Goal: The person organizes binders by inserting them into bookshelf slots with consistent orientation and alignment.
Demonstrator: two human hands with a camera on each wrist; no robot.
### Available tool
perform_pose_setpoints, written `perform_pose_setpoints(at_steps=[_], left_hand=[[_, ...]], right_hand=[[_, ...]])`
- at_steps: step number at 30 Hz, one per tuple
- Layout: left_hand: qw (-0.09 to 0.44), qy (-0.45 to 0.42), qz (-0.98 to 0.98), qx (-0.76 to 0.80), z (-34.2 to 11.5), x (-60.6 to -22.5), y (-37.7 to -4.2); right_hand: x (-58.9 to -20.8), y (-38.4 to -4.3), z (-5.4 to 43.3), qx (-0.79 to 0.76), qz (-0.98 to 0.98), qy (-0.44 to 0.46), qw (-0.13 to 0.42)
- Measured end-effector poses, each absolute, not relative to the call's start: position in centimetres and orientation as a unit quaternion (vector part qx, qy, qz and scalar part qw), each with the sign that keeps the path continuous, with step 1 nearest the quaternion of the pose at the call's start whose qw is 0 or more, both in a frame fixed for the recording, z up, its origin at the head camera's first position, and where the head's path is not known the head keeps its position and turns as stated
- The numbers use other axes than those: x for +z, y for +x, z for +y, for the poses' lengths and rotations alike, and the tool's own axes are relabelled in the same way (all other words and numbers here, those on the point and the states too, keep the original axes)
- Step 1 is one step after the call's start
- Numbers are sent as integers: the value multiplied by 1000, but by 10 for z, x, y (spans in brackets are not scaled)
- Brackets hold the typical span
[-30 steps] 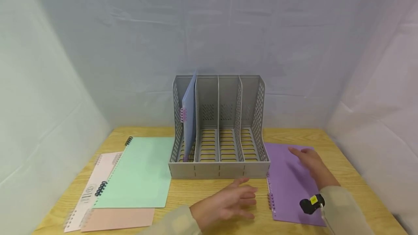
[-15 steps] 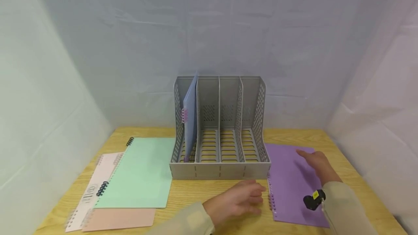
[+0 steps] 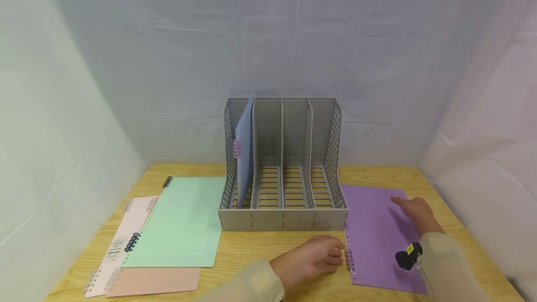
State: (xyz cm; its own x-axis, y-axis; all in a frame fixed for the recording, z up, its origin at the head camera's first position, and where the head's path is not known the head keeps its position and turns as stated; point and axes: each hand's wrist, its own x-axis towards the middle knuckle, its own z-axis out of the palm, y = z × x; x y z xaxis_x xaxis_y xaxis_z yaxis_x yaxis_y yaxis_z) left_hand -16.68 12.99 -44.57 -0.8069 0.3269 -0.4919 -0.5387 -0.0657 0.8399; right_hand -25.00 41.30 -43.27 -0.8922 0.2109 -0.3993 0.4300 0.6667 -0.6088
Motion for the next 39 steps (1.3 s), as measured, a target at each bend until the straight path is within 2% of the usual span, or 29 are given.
perform_pose_setpoints(at_steps=[21, 39], left_hand=[[283, -106, 606, 736, 140, -453, -170], [290, -129, 555, 769, 140, -457, -174]], right_hand=[[-451, -246, 432, -357, 905, 180, 142], [-450, -240, 433, -333, 913, 187, 143]])
